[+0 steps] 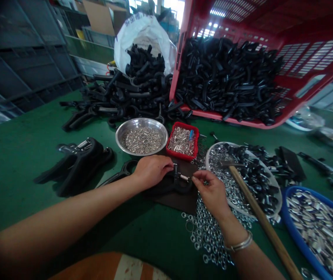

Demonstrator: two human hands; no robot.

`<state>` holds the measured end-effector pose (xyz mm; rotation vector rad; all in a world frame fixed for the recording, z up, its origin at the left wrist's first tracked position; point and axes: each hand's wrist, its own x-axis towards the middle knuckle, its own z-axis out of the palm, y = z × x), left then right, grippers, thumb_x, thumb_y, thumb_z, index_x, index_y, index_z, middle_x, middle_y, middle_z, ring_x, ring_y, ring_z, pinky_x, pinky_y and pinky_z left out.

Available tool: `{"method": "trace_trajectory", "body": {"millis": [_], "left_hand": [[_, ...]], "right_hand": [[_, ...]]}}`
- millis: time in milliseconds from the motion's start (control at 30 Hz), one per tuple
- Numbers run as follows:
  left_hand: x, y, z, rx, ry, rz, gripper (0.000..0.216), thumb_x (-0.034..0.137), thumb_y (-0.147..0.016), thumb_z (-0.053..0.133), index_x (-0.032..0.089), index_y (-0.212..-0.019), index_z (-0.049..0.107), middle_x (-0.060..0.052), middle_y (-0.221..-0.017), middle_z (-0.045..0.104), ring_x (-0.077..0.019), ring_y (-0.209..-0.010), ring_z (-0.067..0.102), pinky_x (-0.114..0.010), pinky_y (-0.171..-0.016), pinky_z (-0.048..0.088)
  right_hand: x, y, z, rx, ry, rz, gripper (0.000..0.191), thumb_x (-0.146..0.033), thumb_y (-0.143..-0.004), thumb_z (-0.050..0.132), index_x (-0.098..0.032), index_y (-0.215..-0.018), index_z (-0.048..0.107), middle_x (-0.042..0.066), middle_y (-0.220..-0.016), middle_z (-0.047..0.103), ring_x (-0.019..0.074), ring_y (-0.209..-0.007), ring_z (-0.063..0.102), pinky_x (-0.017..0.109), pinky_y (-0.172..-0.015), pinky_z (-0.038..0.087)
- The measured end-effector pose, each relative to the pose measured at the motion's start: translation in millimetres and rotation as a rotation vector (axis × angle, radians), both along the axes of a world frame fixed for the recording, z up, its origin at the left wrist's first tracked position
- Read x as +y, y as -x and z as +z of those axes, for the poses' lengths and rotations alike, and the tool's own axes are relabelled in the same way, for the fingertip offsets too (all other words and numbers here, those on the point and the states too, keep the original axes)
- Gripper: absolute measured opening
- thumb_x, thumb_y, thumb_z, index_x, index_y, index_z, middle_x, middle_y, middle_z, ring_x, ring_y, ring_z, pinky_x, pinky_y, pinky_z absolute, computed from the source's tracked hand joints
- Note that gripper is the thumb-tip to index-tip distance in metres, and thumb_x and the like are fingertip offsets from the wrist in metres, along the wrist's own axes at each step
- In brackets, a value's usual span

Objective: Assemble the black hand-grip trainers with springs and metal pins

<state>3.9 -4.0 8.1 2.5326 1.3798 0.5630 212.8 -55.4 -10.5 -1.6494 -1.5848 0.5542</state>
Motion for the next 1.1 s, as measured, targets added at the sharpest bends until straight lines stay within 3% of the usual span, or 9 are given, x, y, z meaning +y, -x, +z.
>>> {"method": "trace_trajectory", "body": {"millis": [267,500,600,733,833,900,1000,1100], "left_hand": [[-1,0,-2.5,-0.009,-0.003,0.002,0.015,0.032,-0.083,0.049,0.023,-0.086,0.06,0.001,-0.085,0.064,-0.0163,-0.078,0.059,-0.025,-0.06,0.04],[-5,-2,-5.3,0.004,-0.036,0.021,0.018,0.032,-0.085,0.046,0.02,-0.085,0.059,-0.001,-0.083,0.063,-0.0166,-0.077,0.058,-0.024,-0.061,0.039],[-6,-2,-5.8,-0.001,-0.037,0.028,0.018,0.032,-0.084,0.047,0.019,-0.085,0.059,-0.001,-0.083,0.063,-0.017,-0.077,0.058,-0.025,-0.061,0.039],[-5,0,-2.9,-0.083,0.013,0.035,0.017,0.033,-0.082,0.05,0.02,-0.083,0.061,-0.002,-0.083,0.064,-0.0181,-0.077,0.059,-0.026,-0.061,0.039],[-2,-1,4.0,-0.294,0.177,-0.008,0.017,0.033,-0.08,0.053,0.019,-0.08,0.062,-0.001,-0.08,0.065,-0.0157,-0.072,0.057,-0.025,-0.061,0.039],[-2,-4,9.1,-0.512,0.393,-0.081,0.018,0.032,-0.08,0.053,0.017,-0.077,0.061,-0.001,-0.073,0.063,-0.0123,-0.066,0.055,-0.023,-0.06,0.038],[-5,-7,14.4,-0.835,0.76,-0.143,0.021,0.032,-0.08,0.052,0.015,-0.071,0.057,0.001,-0.066,0.059,-0.0071,-0.056,0.048,-0.019,-0.056,0.036],[-9,-7,16.1,-1.008,1.003,-0.064,0.026,0.039,-0.078,0.053,0.015,-0.069,0.053,0.004,-0.064,0.054,-0.0032,-0.046,0.035,-0.017,-0.044,0.027]], "right_hand": [[-2,3,0.0,-0.229,-0.137,0.027,0.014,-0.031,-0.077,0.055,-0.019,-0.08,0.062,0.003,-0.074,0.065,0.0163,-0.065,0.059,0.029,-0.058,0.046],[-5,7,4.4,-0.743,-0.473,0.331,0.017,-0.008,-0.079,0.045,-0.017,-0.081,0.059,0.007,-0.079,0.064,0.0187,-0.076,0.057,0.032,-0.071,0.047],[-3,7,11.4,-0.847,-0.444,0.402,0.019,-0.005,-0.076,0.043,-0.016,-0.077,0.058,0.008,-0.077,0.063,0.0202,-0.075,0.056,0.032,-0.068,0.047],[3,2,27.4,-0.785,-0.258,0.484,0.016,-0.009,-0.077,0.045,-0.016,-0.078,0.059,0.006,-0.072,0.062,0.0184,-0.07,0.058,0.031,-0.064,0.047],[6,5,38.7,-0.606,-0.172,0.452,0.017,-0.02,-0.079,0.052,-0.018,-0.094,0.061,0.005,-0.083,0.065,0.0168,-0.073,0.06,0.03,-0.064,0.049],[6,14,41.7,-0.415,-0.187,0.353,0.023,-0.027,-0.079,0.055,-0.02,-0.1,0.061,0.006,-0.09,0.065,0.0164,-0.078,0.06,0.03,-0.065,0.049],[5,33,38.8,-0.12,-0.231,0.231,0.016,-0.029,-0.079,0.057,-0.021,-0.09,0.064,0.003,-0.087,0.066,0.0152,-0.078,0.061,0.029,-0.065,0.05],[4,47,32.3,0.011,-0.263,0.165,0.01,-0.028,-0.076,0.06,-0.021,-0.083,0.064,0.001,-0.079,0.065,0.0136,-0.07,0.06,0.026,-0.059,0.049]]}}
